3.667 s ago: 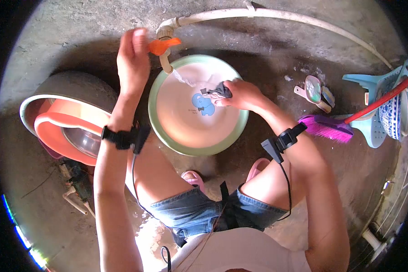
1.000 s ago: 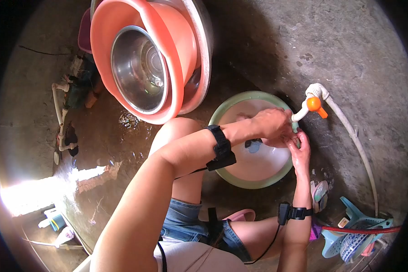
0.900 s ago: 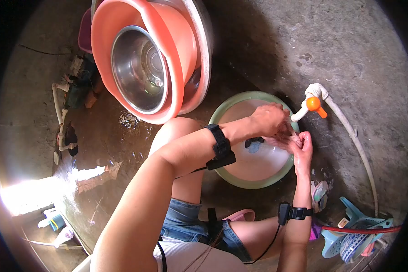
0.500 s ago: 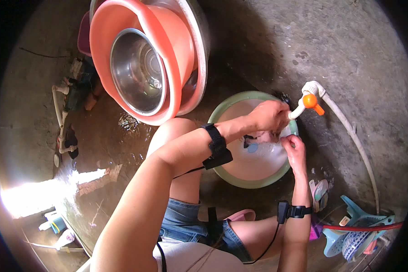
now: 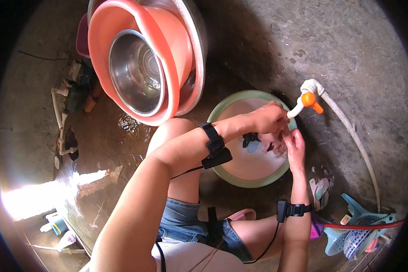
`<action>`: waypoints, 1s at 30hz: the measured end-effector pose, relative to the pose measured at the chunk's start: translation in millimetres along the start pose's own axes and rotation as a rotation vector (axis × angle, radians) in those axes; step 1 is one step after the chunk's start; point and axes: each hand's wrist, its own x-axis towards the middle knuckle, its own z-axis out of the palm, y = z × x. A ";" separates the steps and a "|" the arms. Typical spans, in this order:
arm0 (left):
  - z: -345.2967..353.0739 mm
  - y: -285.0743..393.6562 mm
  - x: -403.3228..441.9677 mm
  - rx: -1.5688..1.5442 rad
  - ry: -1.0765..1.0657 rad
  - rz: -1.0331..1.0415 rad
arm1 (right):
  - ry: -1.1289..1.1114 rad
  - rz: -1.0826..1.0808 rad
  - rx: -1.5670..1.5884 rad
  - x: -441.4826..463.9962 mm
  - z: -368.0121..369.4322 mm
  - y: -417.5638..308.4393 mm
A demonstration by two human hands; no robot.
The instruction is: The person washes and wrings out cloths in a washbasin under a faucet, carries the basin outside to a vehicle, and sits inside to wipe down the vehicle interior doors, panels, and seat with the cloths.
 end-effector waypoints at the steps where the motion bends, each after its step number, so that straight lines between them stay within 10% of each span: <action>1: -0.4 0.0 -2.1 0.189 0.014 0.048 | 0.022 -0.042 0.008 -1.9 2.6 -12.2; 10: -0.6 16.8 0.6 0.139 0.096 -0.217 | 0.116 -0.047 -0.078 -3.8 2.3 -11.7; 14: -3.3 19.2 0.2 0.153 0.055 -0.368 | -0.042 -0.169 -0.716 -4.2 -6.5 -12.3; 22: -12.1 22.9 -4.4 0.238 0.065 -0.359 | 0.053 -0.023 0.252 -3.6 -4.4 -34.9; 30: -29.0 12.2 2.9 0.156 0.223 -0.464 | 0.040 0.084 0.325 -4.5 -12.0 -22.5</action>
